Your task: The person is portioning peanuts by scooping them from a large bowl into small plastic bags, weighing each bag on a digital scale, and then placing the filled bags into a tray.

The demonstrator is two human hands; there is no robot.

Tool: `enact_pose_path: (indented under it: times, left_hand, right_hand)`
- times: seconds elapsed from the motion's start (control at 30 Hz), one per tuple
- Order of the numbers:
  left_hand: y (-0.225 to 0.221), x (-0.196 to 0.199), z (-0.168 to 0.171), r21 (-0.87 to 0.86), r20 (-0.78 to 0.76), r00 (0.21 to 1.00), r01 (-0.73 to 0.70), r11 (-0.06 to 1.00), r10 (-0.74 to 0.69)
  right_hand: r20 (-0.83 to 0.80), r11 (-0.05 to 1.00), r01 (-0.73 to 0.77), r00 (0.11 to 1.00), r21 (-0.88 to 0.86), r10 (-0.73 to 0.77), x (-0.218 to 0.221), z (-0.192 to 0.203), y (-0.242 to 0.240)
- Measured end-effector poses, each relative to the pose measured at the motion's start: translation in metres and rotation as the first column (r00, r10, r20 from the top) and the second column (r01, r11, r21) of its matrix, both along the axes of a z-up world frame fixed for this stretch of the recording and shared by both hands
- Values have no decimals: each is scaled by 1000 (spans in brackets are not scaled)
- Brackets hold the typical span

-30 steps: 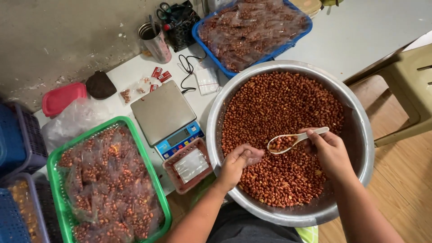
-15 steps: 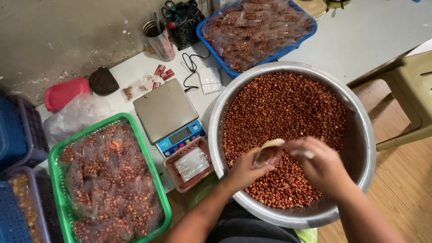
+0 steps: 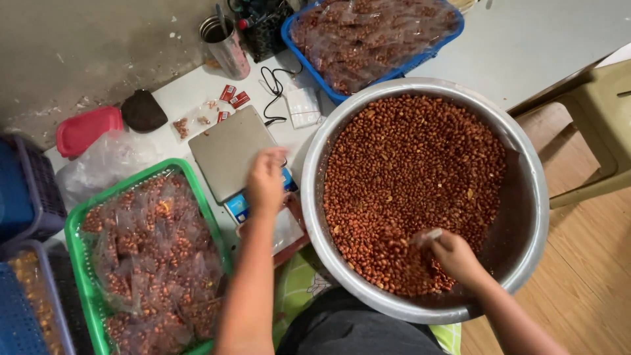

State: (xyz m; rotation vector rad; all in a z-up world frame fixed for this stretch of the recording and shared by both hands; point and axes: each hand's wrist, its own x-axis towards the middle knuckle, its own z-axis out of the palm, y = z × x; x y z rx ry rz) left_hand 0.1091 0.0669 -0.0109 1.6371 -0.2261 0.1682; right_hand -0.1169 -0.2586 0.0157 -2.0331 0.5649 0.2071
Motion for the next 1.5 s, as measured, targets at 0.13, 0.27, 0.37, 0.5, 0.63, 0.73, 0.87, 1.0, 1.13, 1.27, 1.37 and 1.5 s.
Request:
enact_pose_path:
  times: [0.13,0.27,0.37,0.5,0.63,0.73,0.87,1.0,1.13,1.27,1.37,1.5]
  left_hand:
    - [36,25,-50,617,278,935,-349,705,220]
    - [14,-42,-13,596,417,886,-434,675,202]
    - [24,-74,-77,863,2,979,-105,495,203]
    - [53,-109,-107,803,-435,838,195,563,330]
    - [57,-119,-102,837,-104,973,-27,546,208]
    - [51,-116,-89,894,-46,974,-58,443,220]
    - [48,-97,-88,786,-113,937,-120,607,331]
    - [38,-98,-10,283,-25,936,-330,901,351]
    - [47,-93,-21,607,125,945,-313,730,302]
    - [50,-100,-73,788,281,943,-332,519,177]
    - [50,-98,-98,752,-436,834,130,647,339]
    - [54,-98,-108,710,-497,826,212,671,265]
  right_hand:
    - [-96,974,153,986,166,-138,-17,-19,-9]
    - [-1,954,167,985,248,-172,-2,-6,-18]
    - [102,940,147,977,308,-186,13,-12,-24]
    - [150,939,108,975,327,-165,24,0,-19]
    - [140,935,117,975,334,-172,34,16,-9]
    - [185,942,68,973,330,-135,37,29,-2]
    - [222,930,66,963,362,-154,40,20,-4]
    - [176,921,125,964,368,-201,37,31,2]
    - [133,909,172,962,380,-238,36,34,4]
    - [219,918,101,955,384,-197,34,12,-7]
    - [210,916,104,957,388,-198,35,15,-4]
    - [215,905,120,951,408,-223,35,14,-5]
